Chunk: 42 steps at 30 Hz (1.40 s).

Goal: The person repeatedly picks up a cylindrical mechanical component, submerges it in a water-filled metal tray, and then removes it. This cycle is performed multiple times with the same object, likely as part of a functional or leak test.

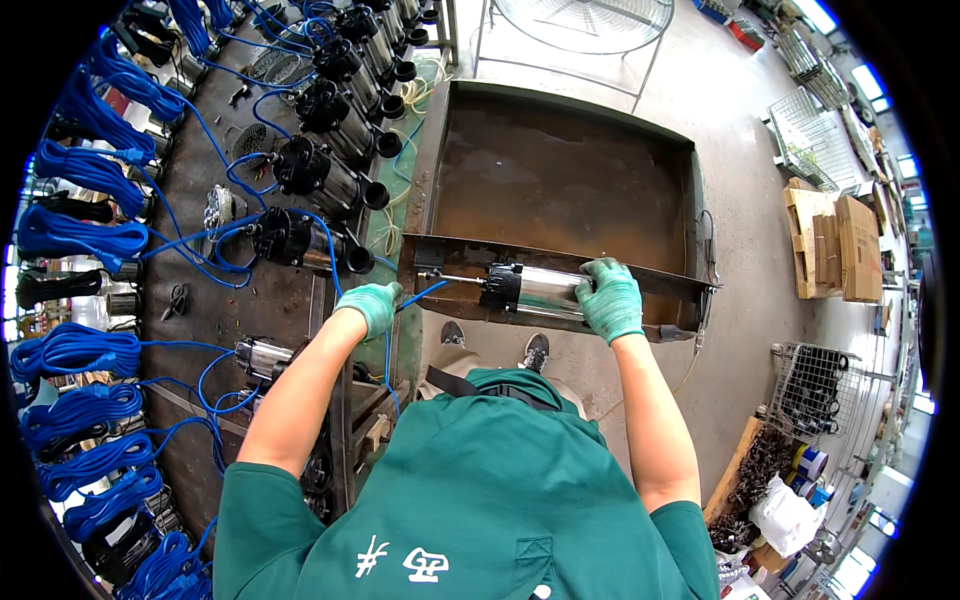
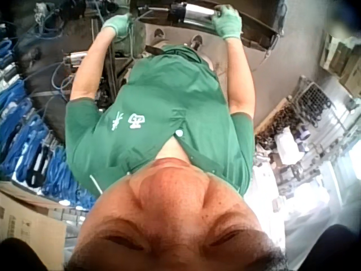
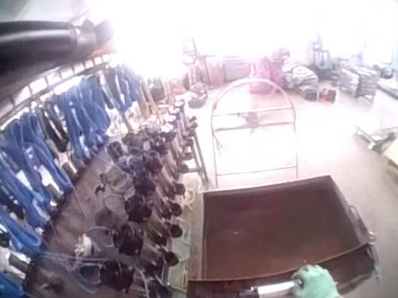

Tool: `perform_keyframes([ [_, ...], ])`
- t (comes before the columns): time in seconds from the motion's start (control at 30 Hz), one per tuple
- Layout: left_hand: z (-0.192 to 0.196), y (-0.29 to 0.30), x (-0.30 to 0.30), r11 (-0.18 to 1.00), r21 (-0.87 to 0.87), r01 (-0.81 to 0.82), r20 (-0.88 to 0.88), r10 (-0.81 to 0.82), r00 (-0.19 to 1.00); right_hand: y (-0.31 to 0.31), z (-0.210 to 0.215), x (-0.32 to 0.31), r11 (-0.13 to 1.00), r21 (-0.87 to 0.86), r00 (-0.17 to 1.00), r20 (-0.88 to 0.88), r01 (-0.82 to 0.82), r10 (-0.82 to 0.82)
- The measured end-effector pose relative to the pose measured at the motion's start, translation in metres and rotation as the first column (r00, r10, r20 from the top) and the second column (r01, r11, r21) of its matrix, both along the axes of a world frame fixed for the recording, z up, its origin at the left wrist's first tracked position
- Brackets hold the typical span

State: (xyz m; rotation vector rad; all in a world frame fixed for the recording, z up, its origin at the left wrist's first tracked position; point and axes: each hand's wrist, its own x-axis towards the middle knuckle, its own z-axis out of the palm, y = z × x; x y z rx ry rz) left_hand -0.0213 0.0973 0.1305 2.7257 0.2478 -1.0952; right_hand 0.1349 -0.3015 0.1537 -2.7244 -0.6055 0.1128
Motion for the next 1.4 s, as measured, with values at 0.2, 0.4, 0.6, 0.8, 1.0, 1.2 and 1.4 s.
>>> perform_keyframes([
  [0.2, -0.026, -0.015, -0.014, 0.989, -0.097, -0.11, -0.054, 0.105, 0.993, 0.004, -0.006, 0.004, 1.0, 0.026, 1.0, -0.002, -0.004, 0.004],
  [0.4, 0.077, -0.02, 0.026, 0.991, 0.103, 0.087, 0.122, -0.1, 0.988, -0.001, -0.005, 0.004, 0.999, 0.042, 0.999, 0.034, -0.031, 0.03],
  [0.6, 0.122, 0.042, 0.08, 0.9, 0.319, 0.296, 0.298, -0.391, 0.871, 0.001, -0.003, 0.005, 0.997, 0.048, 0.998, 0.029, -0.052, 0.05],
  [0.8, 0.125, 0.054, 0.09, 0.886, 0.401, 0.234, 0.616, -0.45, 0.647, 0.003, -0.003, 0.005, 0.998, 0.049, 0.999, 0.02, -0.032, 0.031],
  [1.0, 0.162, 0.026, 0.053, 0.971, 0.238, 0.023, 0.718, -0.192, 0.669, 0.002, -0.006, 0.004, 0.998, 0.046, 0.999, 0.044, -0.033, 0.031],
  [1.2, 0.173, -0.016, -0.007, 0.995, 0.096, -0.028, 0.201, 0.008, 0.98, 0.001, -0.006, 0.005, 0.994, 0.102, 0.999, 0.005, -0.034, 0.034],
  [1.4, 0.145, -0.019, -0.07, 0.93, 0.04, -0.364, 0.061, 0.362, 0.93, -0.001, -0.01, 0.007, 0.995, 0.09, 0.999, 0.0, -0.048, 0.049],
])
